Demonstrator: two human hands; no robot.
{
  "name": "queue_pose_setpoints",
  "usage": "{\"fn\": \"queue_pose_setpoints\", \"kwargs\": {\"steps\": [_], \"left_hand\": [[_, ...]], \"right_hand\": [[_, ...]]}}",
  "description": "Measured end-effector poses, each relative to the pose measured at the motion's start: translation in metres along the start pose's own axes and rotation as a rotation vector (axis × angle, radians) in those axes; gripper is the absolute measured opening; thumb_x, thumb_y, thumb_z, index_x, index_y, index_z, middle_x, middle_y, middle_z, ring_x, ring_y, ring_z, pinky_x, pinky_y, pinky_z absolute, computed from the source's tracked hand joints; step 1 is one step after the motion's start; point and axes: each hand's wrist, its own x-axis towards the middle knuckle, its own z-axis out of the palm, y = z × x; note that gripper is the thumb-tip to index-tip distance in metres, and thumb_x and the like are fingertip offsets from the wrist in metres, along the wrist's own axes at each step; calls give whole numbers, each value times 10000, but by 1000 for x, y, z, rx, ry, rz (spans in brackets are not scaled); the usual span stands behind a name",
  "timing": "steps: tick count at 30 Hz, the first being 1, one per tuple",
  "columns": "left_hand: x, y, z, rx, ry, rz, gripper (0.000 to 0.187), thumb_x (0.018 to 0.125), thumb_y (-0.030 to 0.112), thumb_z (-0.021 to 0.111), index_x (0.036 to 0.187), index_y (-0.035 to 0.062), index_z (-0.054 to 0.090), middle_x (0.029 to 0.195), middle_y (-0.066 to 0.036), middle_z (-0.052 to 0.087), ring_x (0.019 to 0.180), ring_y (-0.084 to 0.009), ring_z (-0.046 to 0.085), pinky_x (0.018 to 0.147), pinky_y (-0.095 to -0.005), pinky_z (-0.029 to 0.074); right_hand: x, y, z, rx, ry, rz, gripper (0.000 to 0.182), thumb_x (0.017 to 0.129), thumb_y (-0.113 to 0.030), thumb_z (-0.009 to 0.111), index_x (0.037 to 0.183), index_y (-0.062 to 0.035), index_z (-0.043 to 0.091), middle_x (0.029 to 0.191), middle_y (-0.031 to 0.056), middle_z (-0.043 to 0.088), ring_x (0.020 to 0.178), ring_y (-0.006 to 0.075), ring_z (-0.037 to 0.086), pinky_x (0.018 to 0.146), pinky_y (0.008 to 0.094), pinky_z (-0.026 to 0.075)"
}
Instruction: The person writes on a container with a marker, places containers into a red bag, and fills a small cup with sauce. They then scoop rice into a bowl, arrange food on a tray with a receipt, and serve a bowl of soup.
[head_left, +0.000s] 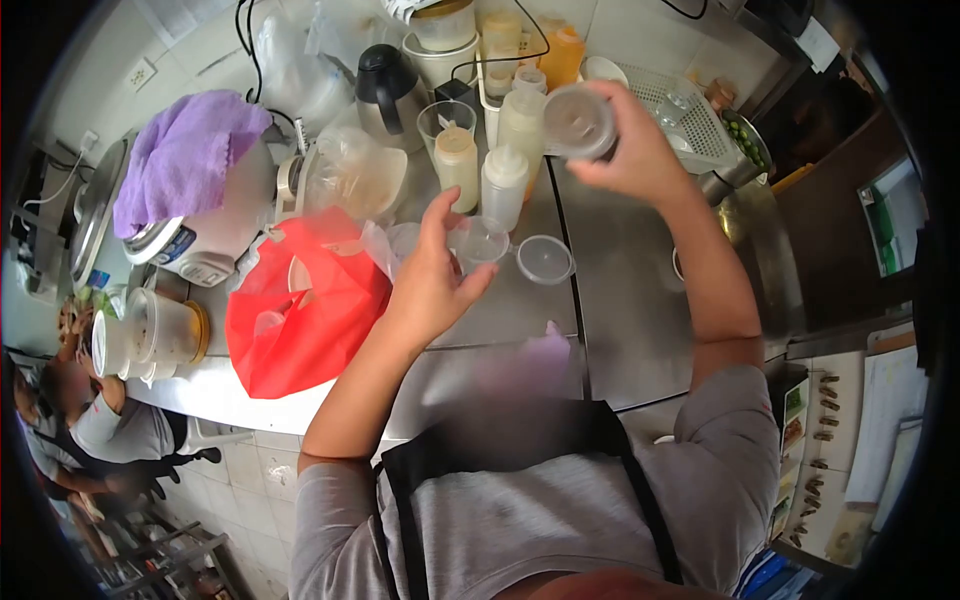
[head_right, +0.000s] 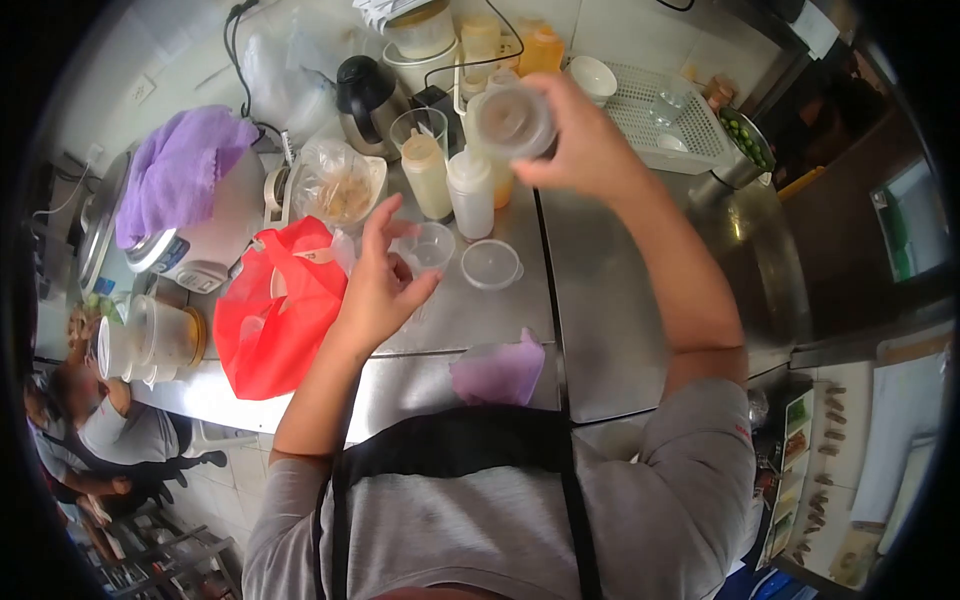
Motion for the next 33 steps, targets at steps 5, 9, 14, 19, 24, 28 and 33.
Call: {"fn": "queue_pose_setpoints", "kwargs": {"steps": [5, 9, 14, 19, 24, 28, 33], "left_hand": [[-10, -9, -6, 116, 59, 92, 771, 635, -1, 636, 1252, 77, 180, 1031, -133, 448, 502, -92, 435, 468, -204, 383], [-35, -33, -10, 39, 105, -43, 783, 628, -15, 639, 1251, 79, 173, 1034, -127, 450, 493, -91, 422, 461, -202, 379], [-66, -51, -8, -48, 62, -166, 779, 630, 3, 641, 1252, 80, 177, 1011, -115, 454, 506, -111, 434, 479, -220, 390], [-73, -71, 7, -108, 47, -193, 788, 639, -9, 636, 1259, 89, 161, 1005, -111, 445, 505, -92, 425, 484, -203, 391], [-65, -73, 5, 43, 69, -103, 799, 635, -3, 636, 1264, 90, 151, 1035, -119, 448, 519, -109, 438, 506, -217, 400], [-61, -72, 5, 46, 82, -75, 799, 633, 5, 636, 1265, 86, 153, 1058, -131, 454, 526, -125, 452, 512, -230, 406], [-57, -65, 11, 8, 58, -74, 792, 632, 13, 635, 1264, 89, 164, 1066, -140, 460, 531, -136, 461, 528, -249, 418]], "right_hand": [[-13, -40, 23, -60, -156, -95, 610, 529, -135, 688, 1059, -38, 403, 1028, 133, 468, 956, 251, 485, 806, 324, 401], [-52, -8, 58, 396, 48, 325, 629, 565, -163, 701, 1088, -35, 376, 1021, 106, 491, 955, 164, 475, 820, 296, 382], [-124, 43, 125, 529, 276, 482, 678, 576, -145, 695, 1134, -30, 329, 1057, 101, 458, 972, 184, 462, 833, 306, 373], [-159, 62, 171, 501, 326, 384, 755, 559, -137, 702, 1193, -53, 299, 1092, 103, 435, 1031, 210, 422, 877, 332, 341], [-93, -16, 107, -150, -118, 118, 689, 500, -100, 706, 1125, -117, 418, 1046, 74, 456, 981, 266, 434, 867, 354, 341], [-63, -36, 82, -593, -270, -321, 652, 483, -88, 689, 1090, -156, 458, 974, 50, 475, 911, 247, 443, 839, 367, 337], [-40, -41, 81, -750, -264, -603, 407, 618, -97, 567, 1013, -161, 492, 902, 31, 479, 856, 215, 455, 830, 377, 340]]}}
